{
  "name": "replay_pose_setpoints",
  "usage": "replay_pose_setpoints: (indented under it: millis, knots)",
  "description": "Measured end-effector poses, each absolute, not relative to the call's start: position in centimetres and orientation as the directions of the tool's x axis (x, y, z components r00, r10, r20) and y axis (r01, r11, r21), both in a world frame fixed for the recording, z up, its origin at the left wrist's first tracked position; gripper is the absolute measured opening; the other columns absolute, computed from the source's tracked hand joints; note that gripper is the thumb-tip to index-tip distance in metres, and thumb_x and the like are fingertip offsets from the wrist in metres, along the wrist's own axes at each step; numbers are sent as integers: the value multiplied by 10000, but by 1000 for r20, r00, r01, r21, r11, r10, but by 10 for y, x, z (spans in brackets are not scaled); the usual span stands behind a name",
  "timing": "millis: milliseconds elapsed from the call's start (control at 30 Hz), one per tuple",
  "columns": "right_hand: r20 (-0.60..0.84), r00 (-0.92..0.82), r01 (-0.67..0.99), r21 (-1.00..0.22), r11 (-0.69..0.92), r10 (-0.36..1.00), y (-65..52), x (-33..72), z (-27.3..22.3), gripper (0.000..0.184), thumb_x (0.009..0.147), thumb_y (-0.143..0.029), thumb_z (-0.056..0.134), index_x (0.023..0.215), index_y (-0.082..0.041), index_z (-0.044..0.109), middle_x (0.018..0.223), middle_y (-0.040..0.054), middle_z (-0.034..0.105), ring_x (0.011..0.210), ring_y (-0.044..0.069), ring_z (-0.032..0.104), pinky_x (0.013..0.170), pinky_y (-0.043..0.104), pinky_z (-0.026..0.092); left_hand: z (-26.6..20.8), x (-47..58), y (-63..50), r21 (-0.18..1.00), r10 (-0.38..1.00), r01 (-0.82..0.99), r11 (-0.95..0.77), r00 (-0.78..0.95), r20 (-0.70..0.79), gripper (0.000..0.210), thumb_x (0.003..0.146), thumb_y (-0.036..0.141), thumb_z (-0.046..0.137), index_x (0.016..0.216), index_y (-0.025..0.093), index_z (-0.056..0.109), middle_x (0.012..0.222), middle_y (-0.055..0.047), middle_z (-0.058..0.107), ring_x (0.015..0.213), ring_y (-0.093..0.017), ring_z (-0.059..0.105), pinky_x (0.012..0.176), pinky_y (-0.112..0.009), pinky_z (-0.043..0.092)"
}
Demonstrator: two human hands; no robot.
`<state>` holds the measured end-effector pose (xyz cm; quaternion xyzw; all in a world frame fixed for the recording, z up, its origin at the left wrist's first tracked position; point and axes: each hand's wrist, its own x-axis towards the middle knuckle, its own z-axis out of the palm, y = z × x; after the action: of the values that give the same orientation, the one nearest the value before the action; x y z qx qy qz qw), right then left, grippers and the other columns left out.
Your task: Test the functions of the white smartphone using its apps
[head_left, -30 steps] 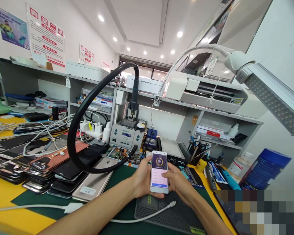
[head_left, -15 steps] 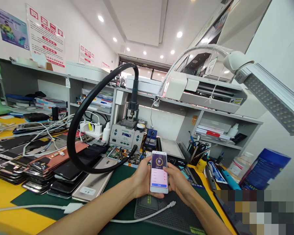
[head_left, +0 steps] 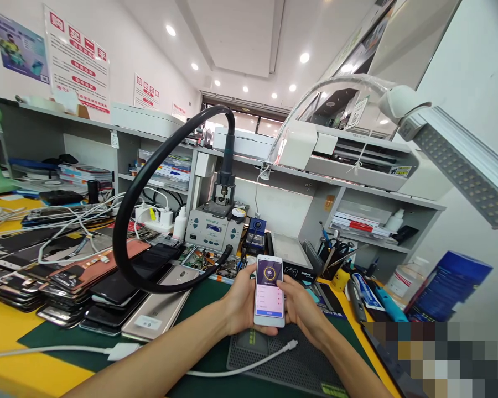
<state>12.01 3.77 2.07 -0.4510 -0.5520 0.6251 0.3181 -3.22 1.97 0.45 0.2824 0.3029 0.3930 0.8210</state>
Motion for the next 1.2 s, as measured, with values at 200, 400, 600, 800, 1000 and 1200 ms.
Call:
replay_pose_setpoints:
  millis: [200,400,600,800,1000,1200]
  knots:
    - [-217,-383,99,-976,-193,898,39,118,21,304,904,-362,489,1159,-202,532,893,65,687,687,191,667,495,249,486,5,-32,19,706,815,-475,526,520,-257,662,842,692,318,1061,156,637,982,-177,686,793,-324,681,531,-418,549]
    - [-198,-396,109,-980,-169,897,37,120,21,313,921,-359,456,1183,-202,526,892,71,678,673,195,659,461,248,480,2,-32,21,708,814,-469,528,517,-265,682,835,710,312,1072,163,644,989,-173,684,783,-320,681,535,-421,549]
    - [-198,-389,103,-980,-171,899,40,120,19,338,915,-369,462,1209,-214,524,975,92,681,768,227,670,481,273,506,-4,-34,23,708,815,-481,518,529,-237,676,812,731,358,1059,170,646,992,-164,674,800,-329,680,560,-430,553]
    - [-197,-414,91,-980,-174,889,39,122,20,362,858,-279,477,1208,-198,525,886,63,664,690,193,640,493,265,499,-3,-34,22,702,818,-485,521,517,-250,665,813,722,364,1049,168,647,973,-155,671,782,-323,673,559,-433,550]
    - [-151,-494,143,-985,-91,856,42,130,17,589,664,-124,550,1244,-218,502,972,55,680,811,224,653,543,279,518,1,-33,20,703,819,-479,525,508,-266,656,824,702,356,1065,171,656,945,-148,675,779,-317,668,547,-425,545]
    - [-104,-517,189,-982,-6,850,45,132,11,616,662,-132,566,1265,-231,484,1035,67,687,916,270,654,561,292,513,-1,-33,21,708,824,-484,515,508,-252,672,820,706,358,1058,157,664,1004,-165,676,776,-314,668,563,-435,545]
